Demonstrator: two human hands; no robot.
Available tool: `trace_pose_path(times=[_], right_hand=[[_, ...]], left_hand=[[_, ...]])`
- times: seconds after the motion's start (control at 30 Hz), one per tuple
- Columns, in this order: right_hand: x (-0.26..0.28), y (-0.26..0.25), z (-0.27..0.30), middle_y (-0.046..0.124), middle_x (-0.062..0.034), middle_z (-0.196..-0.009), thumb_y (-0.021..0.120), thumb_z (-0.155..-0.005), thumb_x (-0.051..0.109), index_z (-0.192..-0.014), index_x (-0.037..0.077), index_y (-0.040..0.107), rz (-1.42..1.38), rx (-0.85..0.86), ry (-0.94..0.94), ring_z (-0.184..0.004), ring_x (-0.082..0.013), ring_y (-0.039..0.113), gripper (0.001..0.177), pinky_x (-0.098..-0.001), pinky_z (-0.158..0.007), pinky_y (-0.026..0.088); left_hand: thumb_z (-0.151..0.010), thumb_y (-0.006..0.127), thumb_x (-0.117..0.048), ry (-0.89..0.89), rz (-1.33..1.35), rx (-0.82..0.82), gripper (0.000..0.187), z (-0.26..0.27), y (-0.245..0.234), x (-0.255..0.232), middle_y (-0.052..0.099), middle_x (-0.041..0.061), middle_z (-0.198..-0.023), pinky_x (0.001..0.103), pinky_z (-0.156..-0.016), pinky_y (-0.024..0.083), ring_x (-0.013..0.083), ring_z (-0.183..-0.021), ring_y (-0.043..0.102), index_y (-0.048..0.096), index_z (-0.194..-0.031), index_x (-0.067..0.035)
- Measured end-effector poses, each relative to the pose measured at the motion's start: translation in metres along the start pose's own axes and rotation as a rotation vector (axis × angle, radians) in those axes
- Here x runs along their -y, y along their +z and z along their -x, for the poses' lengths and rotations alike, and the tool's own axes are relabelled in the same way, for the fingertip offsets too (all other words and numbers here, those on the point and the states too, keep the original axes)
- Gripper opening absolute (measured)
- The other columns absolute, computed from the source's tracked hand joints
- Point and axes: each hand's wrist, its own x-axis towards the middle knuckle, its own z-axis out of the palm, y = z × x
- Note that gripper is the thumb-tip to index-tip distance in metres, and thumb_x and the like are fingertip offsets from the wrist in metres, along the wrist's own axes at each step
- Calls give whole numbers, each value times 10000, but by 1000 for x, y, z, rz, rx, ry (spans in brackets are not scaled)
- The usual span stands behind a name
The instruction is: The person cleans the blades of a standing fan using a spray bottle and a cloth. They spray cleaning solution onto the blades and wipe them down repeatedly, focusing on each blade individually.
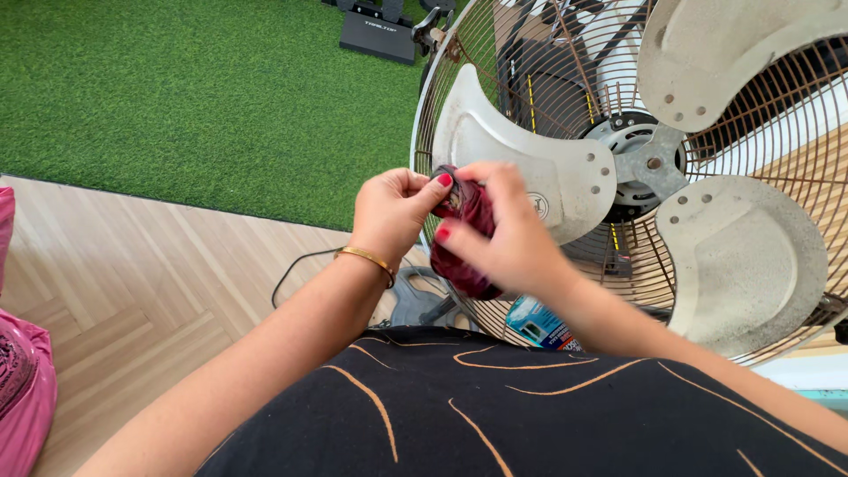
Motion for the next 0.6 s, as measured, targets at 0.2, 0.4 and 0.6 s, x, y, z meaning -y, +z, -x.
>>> trace_pose_path(times=[0.2,0.4,0.6], right_hand=[[-3,-19,-6,641,-142,-1137,632,-902,36,-1268,93,664,290,23,-133,-1073,-340,648,372,-407,-926,537],[-31,-44,-66,625,-92,-990,756,-887,191,-1204,120,722,775,-84,-306,-924,-330,611,326,-438,-754,519],[-22,-11,-36,620,-38,-824,739,-845,251,-857,152,693,767,330,-513,-836,-252,634,110,-438,-719,497]], left_hand=[[-845,850,-385,-92,-400,-76,438,-2,-20,14,756,99,-734,292,-631,523,128,-647,638,734,-783,32],[-940,493,-614,-282,-64,112,612,-32,-11,35,778,25,-1007,286,-650,512,26,-740,677,692,-1152,-75],[-986,185,-756,-670,187,179,858,-41,-2,56,668,-2,-870,272,-520,240,71,-556,386,701,-1085,-77]])
